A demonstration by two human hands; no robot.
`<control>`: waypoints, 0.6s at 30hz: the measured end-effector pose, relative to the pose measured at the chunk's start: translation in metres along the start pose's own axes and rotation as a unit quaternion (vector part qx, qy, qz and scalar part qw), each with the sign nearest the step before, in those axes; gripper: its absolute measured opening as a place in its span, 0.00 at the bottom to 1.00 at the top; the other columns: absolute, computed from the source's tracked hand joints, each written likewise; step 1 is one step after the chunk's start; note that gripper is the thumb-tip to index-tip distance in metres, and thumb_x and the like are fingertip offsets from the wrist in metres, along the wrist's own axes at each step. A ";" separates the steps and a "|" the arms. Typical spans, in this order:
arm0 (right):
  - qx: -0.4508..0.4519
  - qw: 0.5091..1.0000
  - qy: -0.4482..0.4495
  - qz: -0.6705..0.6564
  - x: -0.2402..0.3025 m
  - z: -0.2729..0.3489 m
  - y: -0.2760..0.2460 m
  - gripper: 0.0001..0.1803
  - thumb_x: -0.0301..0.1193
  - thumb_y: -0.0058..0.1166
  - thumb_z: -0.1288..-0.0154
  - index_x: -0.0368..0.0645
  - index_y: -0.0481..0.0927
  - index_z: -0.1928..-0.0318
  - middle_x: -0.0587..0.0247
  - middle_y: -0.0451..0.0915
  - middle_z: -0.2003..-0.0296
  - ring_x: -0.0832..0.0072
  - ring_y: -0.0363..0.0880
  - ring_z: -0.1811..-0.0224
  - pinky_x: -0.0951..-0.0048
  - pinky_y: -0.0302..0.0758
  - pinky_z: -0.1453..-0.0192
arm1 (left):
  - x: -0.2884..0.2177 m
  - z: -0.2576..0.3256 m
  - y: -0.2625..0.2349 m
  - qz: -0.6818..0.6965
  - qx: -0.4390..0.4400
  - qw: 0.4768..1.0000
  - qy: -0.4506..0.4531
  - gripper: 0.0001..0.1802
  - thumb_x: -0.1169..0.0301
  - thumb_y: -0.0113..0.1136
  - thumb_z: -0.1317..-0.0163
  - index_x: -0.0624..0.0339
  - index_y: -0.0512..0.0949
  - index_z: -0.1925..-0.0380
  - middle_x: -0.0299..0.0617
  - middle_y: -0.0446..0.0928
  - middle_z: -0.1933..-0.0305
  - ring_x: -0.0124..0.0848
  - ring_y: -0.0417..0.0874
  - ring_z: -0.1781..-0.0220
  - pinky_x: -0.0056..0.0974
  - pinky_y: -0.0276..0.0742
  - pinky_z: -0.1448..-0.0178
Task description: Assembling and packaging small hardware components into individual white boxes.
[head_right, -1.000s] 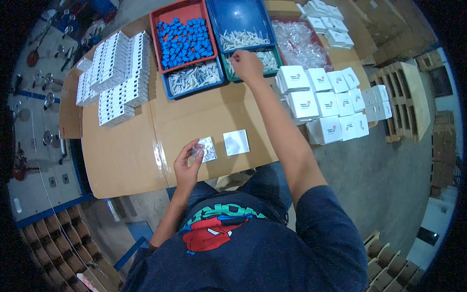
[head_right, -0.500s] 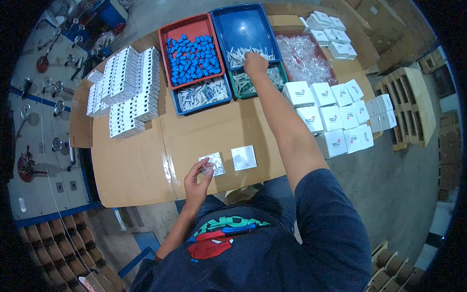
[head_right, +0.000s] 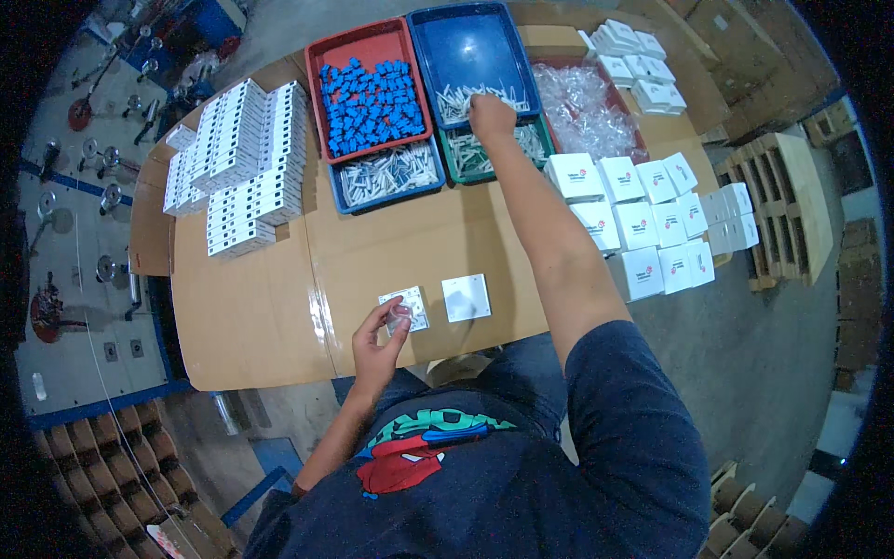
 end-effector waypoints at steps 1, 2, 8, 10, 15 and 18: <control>-0.007 1.000 -0.008 -0.008 0.001 0.001 -0.003 0.08 0.35 0.59 0.34 0.47 0.86 0.60 0.53 0.86 0.62 0.52 0.87 0.58 0.51 0.84 0.57 | 0.000 0.000 0.000 0.000 -0.001 1.000 0.001 0.21 0.76 0.67 0.35 0.66 0.80 0.42 0.43 0.85 0.52 0.30 0.84 0.47 0.37 0.76 0.38; -0.005 1.000 -0.010 -0.007 0.005 0.003 -0.007 0.08 0.35 0.59 0.34 0.47 0.86 0.60 0.53 0.86 0.62 0.52 0.87 0.58 0.51 0.84 0.57 | 0.001 0.000 0.000 0.001 -0.003 1.000 -0.001 0.21 0.76 0.67 0.35 0.66 0.80 0.42 0.43 0.85 0.52 0.30 0.84 0.47 0.37 0.76 0.38; -0.047 0.998 -0.020 -0.042 0.024 0.030 -0.037 0.08 0.36 0.59 0.33 0.48 0.86 0.61 0.54 0.85 0.63 0.52 0.86 0.59 0.52 0.83 0.57 | 0.000 -0.002 -0.001 -0.002 -0.008 1.000 0.002 0.20 0.75 0.67 0.34 0.65 0.81 0.42 0.43 0.85 0.52 0.30 0.84 0.48 0.37 0.77 0.38; -0.052 0.994 -0.025 -0.091 0.038 0.049 -0.051 0.08 0.37 0.60 0.33 0.48 0.87 0.61 0.55 0.85 0.64 0.53 0.86 0.59 0.53 0.82 0.58 | -0.002 -0.002 -0.002 -0.002 -0.013 1.000 0.009 0.20 0.75 0.67 0.34 0.65 0.81 0.42 0.42 0.85 0.53 0.30 0.84 0.48 0.36 0.77 0.39; -0.100 0.975 -0.088 -0.179 0.076 0.116 -0.093 0.05 0.34 0.61 0.33 0.49 0.87 0.62 0.61 0.82 0.68 0.57 0.84 0.63 0.57 0.79 0.60 | -0.007 -0.003 -0.004 0.005 -0.032 0.999 0.001 0.21 0.76 0.68 0.35 0.65 0.81 0.42 0.42 0.84 0.52 0.30 0.83 0.48 0.36 0.77 0.40; -0.024 0.968 -0.084 -0.235 0.104 0.157 -0.121 0.06 0.34 0.62 0.33 0.48 0.88 0.62 0.61 0.83 0.67 0.57 0.84 0.63 0.58 0.79 0.60 | -0.004 -0.008 -0.007 0.001 -0.043 0.999 0.033 0.22 0.77 0.69 0.37 0.64 0.81 0.42 0.43 0.83 0.51 0.31 0.83 0.48 0.35 0.78 0.42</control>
Point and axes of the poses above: each hand's wrist, its own z-axis away from the middle knuckle, its own y-axis out of the palm, x = y × z, the point moved 4 cm from there along -z, towards the middle knuckle
